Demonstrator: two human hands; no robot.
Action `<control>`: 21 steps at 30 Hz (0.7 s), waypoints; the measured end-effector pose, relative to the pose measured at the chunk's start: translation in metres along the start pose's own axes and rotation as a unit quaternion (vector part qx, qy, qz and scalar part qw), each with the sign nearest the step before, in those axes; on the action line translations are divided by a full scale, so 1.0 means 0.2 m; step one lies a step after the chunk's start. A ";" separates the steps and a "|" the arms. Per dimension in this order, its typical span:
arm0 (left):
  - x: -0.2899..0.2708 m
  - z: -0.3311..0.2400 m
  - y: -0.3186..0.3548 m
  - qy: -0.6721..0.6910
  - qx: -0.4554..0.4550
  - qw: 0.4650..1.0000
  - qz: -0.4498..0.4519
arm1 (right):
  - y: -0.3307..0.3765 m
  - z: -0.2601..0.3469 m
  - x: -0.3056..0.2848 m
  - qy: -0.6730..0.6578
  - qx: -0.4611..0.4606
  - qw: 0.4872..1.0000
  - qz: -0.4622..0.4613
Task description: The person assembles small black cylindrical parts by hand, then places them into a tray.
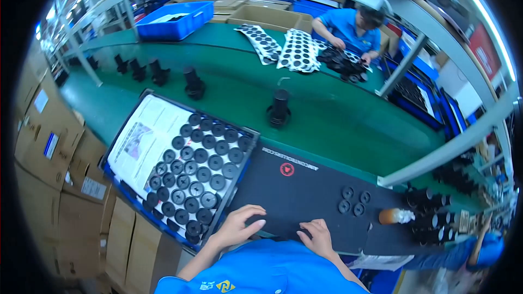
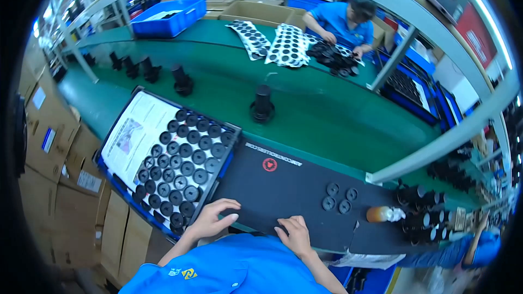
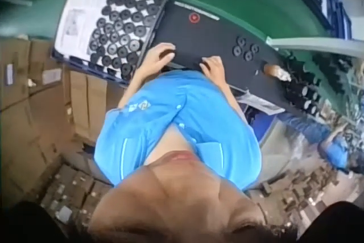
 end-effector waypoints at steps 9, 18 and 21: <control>0.49 -0.02 -0.31 -0.035 -0.040 0.987 0.153 | 0.45 -0.31 -0.32 0.073 0.171 0.976 -0.112; 0.78 0.01 -0.40 -0.032 -0.127 0.982 0.136 | 0.37 -0.92 -0.69 0.170 0.211 0.948 -0.166; 0.84 -0.04 -0.39 -0.057 -0.134 0.982 0.121 | 0.25 -1.07 -0.67 0.201 0.269 0.935 -0.117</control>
Point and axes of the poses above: each hand's wrist, its own y-axis away from the middle knuckle, its own x-axis out of the palm, z = x × y, the point moved 5 cm from there along -y, towards the middle knuckle, and after that the axes turned 12 degrees about -x, right-handed, at the moved point
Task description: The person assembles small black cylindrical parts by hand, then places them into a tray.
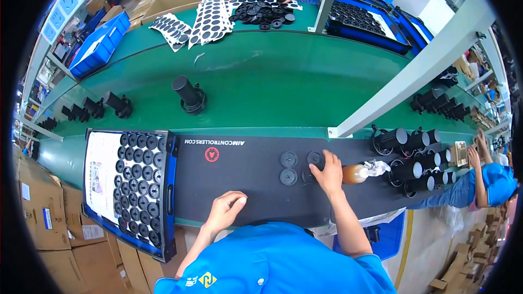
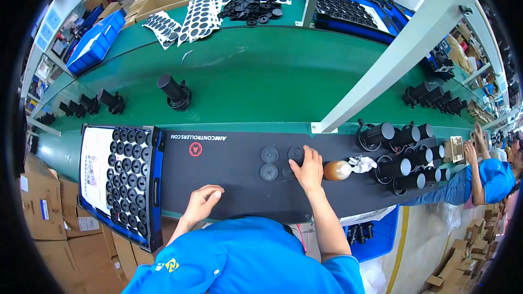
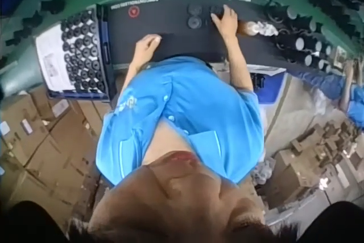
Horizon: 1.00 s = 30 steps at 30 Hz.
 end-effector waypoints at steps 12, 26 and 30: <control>-0.15 0.12 -0.07 0.161 -0.055 0.985 0.027 | -0.15 0.16 0.05 -0.075 -0.004 0.997 0.008; -0.01 -0.12 -0.16 0.481 -0.137 0.821 0.273 | 0.04 0.95 -0.07 -0.599 -0.144 0.784 0.074; 0.12 -0.05 -0.13 0.584 -0.181 0.766 0.196 | 0.10 0.95 0.10 -0.665 -0.048 0.745 -0.028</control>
Point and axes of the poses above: each hand's wrist, its own y-axis away from the middle knuckle, its own x-axis out of the palm, z = x × y, the point moved 5 cm from there along -y, towards the middle knuckle, and after that the axes turned 12 degrees about -x, right-handed, at the moved point
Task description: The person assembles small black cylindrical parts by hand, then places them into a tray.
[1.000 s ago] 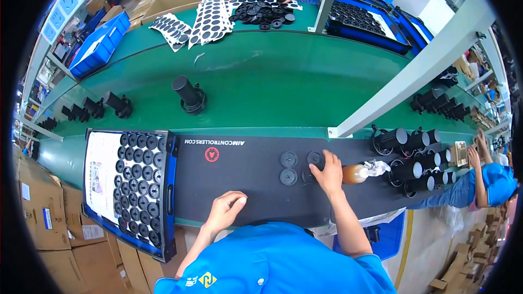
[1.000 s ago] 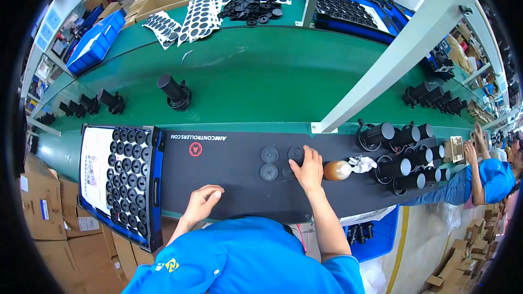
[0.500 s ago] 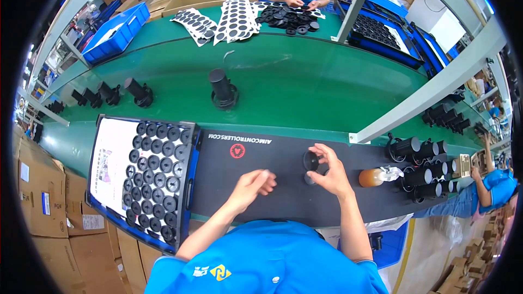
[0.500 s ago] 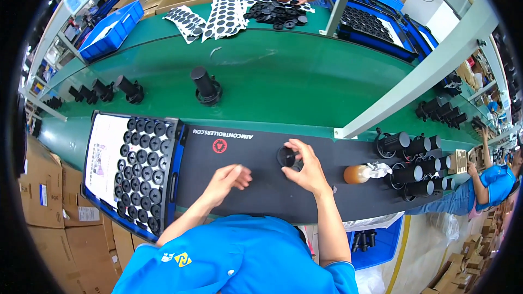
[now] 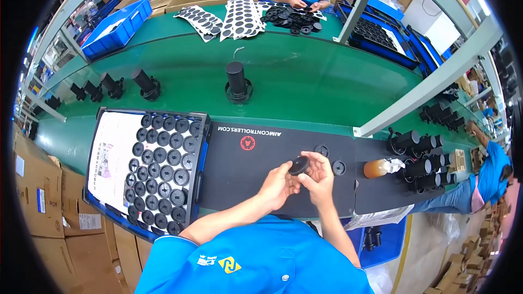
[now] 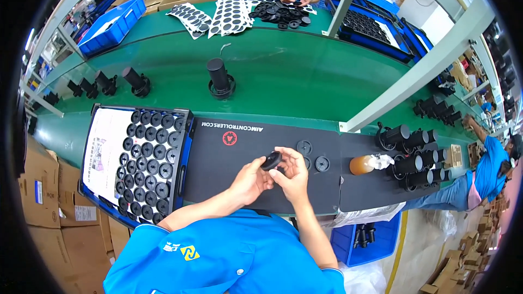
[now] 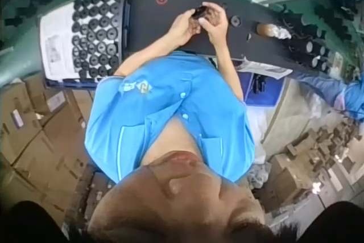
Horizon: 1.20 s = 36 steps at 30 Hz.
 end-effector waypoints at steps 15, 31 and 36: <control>-0.37 -1.00 -0.21 -0.418 0.461 0.610 -0.491 | 0.00 -0.03 -0.46 -0.151 0.155 0.969 -0.115; -0.13 -0.91 -0.13 0.126 0.276 0.951 -0.053 | -0.12 -0.08 -0.23 -0.380 0.193 0.890 -0.158; -0.25 -0.68 -0.03 0.160 0.253 0.954 -0.022 | -0.20 -0.02 0.00 -0.419 0.169 0.886 -0.104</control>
Point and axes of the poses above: each hand's wrist, its own y-axis away from the middle knuckle, its own x-axis out of the palm, z = x × y, the point moved 5 cm from there along -y, towards the middle knuckle, and after that the axes turned 12 degrees about -x, right-handed, at the moved point
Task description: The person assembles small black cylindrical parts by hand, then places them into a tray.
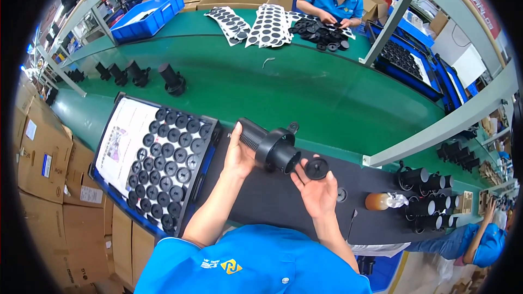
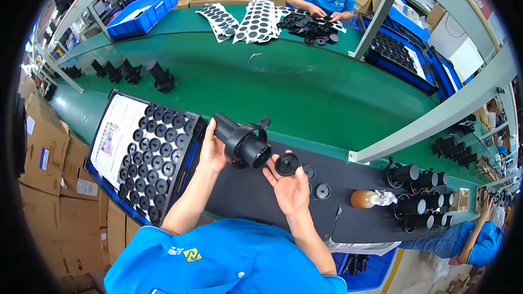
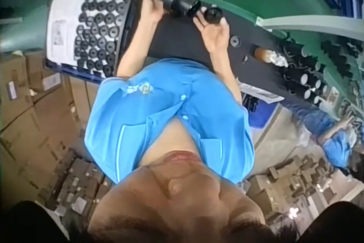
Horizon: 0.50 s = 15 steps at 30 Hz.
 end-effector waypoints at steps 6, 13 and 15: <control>-0.02 -0.02 0.17 -0.027 0.004 1.000 0.015 | 0.06 -0.09 -0.02 0.008 0.019 1.000 0.014; 0.00 0.00 0.27 0.005 -0.008 1.000 0.020 | 0.10 -0.11 -0.03 -0.016 0.026 1.000 0.000; 0.00 0.01 0.28 0.027 -0.026 0.997 0.068 | 0.11 -0.10 -0.04 -0.021 0.014 1.000 -0.006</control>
Point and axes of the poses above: each hand's wrist, its own y-axis away from the middle knuckle, its own x-axis out of the palm, z = x × y, the point moved 5 cm from there along -y, towards the middle knuckle, and after that the axes turned 12 degrees about -x, right-handed, at the moved point
